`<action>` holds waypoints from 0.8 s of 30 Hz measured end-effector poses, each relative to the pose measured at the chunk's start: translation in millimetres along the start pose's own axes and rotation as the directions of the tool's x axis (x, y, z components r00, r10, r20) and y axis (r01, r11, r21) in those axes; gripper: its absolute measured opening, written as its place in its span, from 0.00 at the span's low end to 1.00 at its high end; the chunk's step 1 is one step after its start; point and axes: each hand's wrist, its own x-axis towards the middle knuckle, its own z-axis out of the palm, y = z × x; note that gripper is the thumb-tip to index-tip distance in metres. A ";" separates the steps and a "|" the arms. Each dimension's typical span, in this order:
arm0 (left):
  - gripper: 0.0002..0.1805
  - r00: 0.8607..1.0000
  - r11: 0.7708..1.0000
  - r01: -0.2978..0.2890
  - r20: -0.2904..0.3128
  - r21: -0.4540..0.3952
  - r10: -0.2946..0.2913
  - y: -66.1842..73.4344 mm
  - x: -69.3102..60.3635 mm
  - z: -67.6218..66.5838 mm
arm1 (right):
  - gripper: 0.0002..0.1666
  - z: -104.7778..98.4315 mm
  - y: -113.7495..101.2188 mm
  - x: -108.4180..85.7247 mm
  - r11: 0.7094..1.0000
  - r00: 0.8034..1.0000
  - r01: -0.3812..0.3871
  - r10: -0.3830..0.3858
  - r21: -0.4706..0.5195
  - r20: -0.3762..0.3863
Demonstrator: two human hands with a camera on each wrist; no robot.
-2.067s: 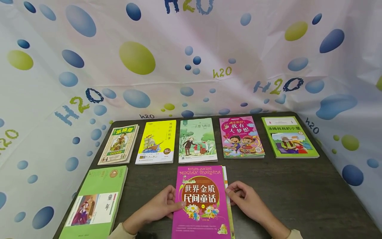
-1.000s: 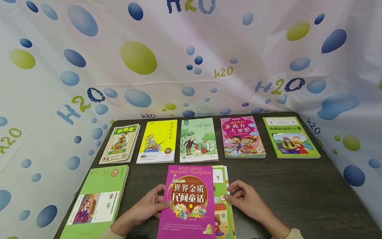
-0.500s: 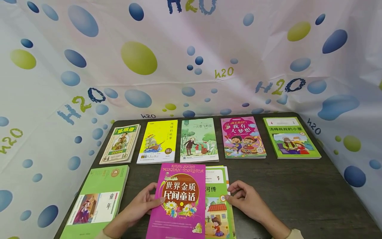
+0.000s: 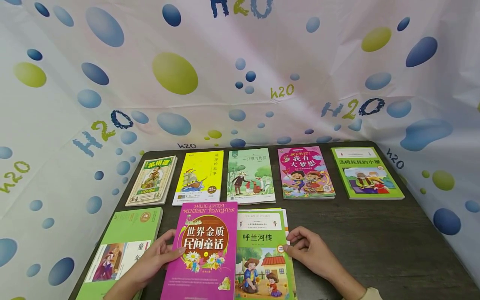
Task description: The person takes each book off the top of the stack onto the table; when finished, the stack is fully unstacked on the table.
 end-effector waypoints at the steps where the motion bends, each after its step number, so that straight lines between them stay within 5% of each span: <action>1: 0.28 1.000 1.000 -0.002 0.000 0.003 0.002 0.4 -2.5 -2.8 | 0.21 0.0 0.1 -0.1 1.000 1.000 0.000 0.000 0.001 0.000; 14: 0.21 0.999 0.997 0.001 0.032 -0.083 0.002 -4.0 -28.4 -37.3 | 0.21 -1.7 0.9 -0.3 1.000 1.000 0.007 -0.007 0.016 0.011; 24: 0.16 0.999 0.994 0.042 0.013 -0.097 -0.041 -12.9 -31.6 -50.8 | 0.21 -1.4 1.3 0.0 1.000 1.000 0.006 -0.006 0.014 0.014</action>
